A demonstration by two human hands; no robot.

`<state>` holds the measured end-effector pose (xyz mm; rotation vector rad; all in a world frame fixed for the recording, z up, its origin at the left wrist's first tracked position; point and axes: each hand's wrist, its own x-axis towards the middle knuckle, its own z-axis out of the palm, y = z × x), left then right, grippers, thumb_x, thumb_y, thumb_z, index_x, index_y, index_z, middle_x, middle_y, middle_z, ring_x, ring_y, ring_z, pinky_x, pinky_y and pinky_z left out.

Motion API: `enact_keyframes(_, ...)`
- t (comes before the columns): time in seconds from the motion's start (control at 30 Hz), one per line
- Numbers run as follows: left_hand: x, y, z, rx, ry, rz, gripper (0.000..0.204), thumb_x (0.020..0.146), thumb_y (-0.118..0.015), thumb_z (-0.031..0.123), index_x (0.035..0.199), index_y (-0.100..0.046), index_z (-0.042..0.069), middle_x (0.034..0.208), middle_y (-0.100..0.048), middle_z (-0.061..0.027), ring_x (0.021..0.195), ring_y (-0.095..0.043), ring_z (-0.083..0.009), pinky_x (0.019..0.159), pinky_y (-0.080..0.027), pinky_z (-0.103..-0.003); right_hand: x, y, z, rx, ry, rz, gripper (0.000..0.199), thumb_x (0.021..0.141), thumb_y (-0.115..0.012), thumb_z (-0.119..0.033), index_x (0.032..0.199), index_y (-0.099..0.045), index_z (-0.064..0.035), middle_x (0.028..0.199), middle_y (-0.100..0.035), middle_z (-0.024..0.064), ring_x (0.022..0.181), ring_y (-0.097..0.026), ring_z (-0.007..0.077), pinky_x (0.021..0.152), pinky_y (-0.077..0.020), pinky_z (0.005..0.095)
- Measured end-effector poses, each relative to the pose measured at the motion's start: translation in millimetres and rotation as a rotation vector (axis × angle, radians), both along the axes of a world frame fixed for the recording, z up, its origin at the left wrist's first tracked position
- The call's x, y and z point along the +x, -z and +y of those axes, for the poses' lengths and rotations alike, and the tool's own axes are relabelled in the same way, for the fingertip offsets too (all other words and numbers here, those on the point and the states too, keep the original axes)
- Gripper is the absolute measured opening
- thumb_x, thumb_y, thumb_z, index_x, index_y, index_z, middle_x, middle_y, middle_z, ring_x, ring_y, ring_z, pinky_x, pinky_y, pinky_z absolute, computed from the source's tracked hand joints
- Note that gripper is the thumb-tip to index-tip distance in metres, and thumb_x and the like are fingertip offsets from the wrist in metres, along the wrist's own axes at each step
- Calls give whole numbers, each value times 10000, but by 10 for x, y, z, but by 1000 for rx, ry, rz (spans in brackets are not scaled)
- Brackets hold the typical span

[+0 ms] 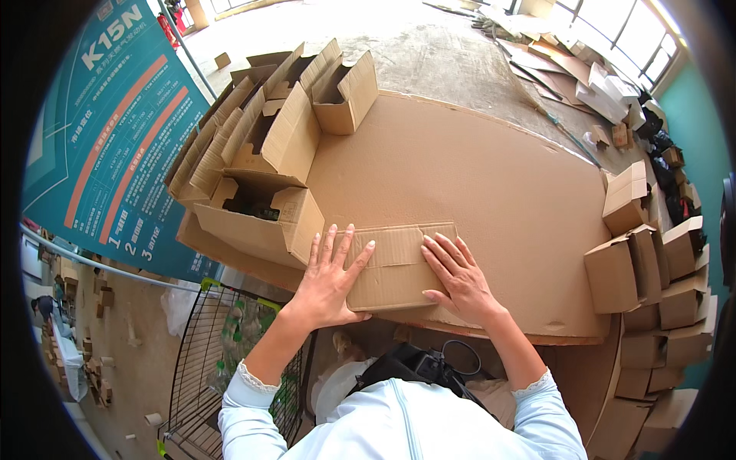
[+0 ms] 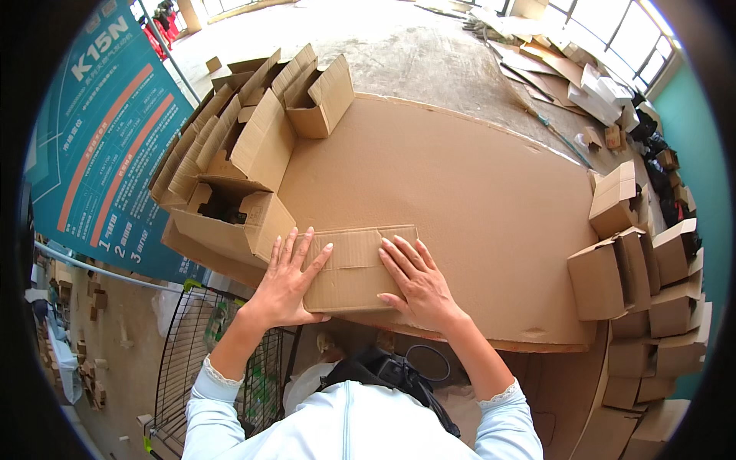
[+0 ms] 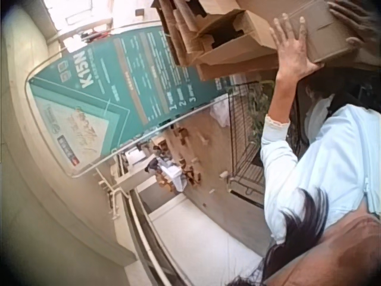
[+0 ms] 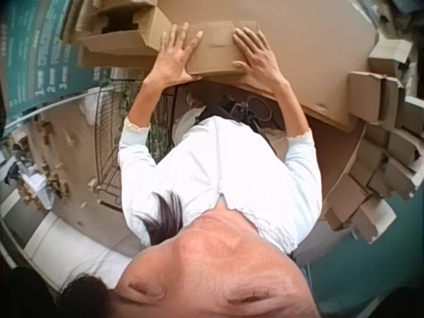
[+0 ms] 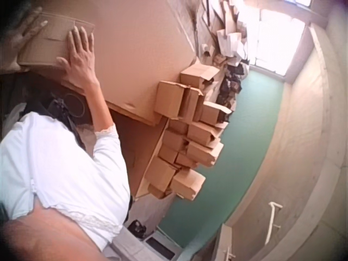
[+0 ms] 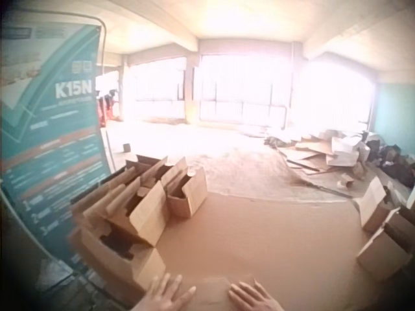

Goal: The person packs plastic bottles into cardboard boxes. The person picks up a bottle from a shopping cart, places it into an open box on a table, and folds the box flaps closed before stacking the filled box to the side.

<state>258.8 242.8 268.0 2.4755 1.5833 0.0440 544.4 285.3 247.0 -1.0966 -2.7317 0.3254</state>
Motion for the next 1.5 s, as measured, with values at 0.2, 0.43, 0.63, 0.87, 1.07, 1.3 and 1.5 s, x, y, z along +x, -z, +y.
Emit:
enact_keyframes(0.2,-17,-97,190,-137,55,79,1272,570,-846,523,1566,-104,249,1568,-72,-291,1423,-102,-544,1159,-111,-630,-24,16,3,-13,22,45,711,926,-555,-456,1485,-358,-64,1555,-332,62,1465,-231,244,1226,-117,444)
enact_keyframes(0.43,-42,-57,215,-123,84,1,1246,572,-853,479,1560,-112,313,1496,-191,-312,1378,-208,-552,1134,-189,-642,-40,87,-96,135,207,109,699,891,-635,-361,1473,-379,-70,1550,-323,139,1455,-244,324,1202,-182,448)
enact_keyframes(0.63,-34,-61,142,-62,46,-13,1204,582,-851,452,1550,-143,342,1471,-248,-317,1320,-316,-560,1056,-324,-651,180,256,-518,-458,722,645,866,881,-707,-268,1549,-177,-118,1551,-259,242,1251,-521,348,1001,-466,432)
enact_keyframes(0.87,1,-34,218,-38,24,-47,1179,572,-847,439,1545,-195,307,1432,-300,-322,1298,-337,-548,1032,-351,-626,174,767,-450,-1120,636,1014,770,841,-767,-112,1458,-309,-65,1266,-573,127,1073,-633,200,923,-542,347)
enact_keyframes(1.07,149,109,481,55,-125,-79,1190,544,-856,411,1541,-227,241,1394,-330,-316,1249,-374,-518,998,-379,-596,224,928,212,-1075,581,1056,602,812,-787,-108,1305,-450,-26,1142,-620,81,1057,-631,176,874,-546,313)
enact_keyframes(1.3,47,140,1610,-18,-492,53,1222,554,-876,463,1543,-194,245,1432,-345,-270,1291,-397,-462,1038,-388,-580,-420,1030,1779,-828,453,1046,922,829,-791,-254,1488,-191,-17,1362,-508,156,1119,-603,231,943,-492,331)
enact_keyframes(1.5,-197,78,2189,-115,-911,131,1244,573,-847,541,1555,-152,221,1487,-319,-277,1326,-394,-462,1044,-402,-563,-1453,1372,2770,-957,385,760,1052,929,-650,-441,1530,103,-19,1361,-540,211,1243,-525,253,1028,-415,336)
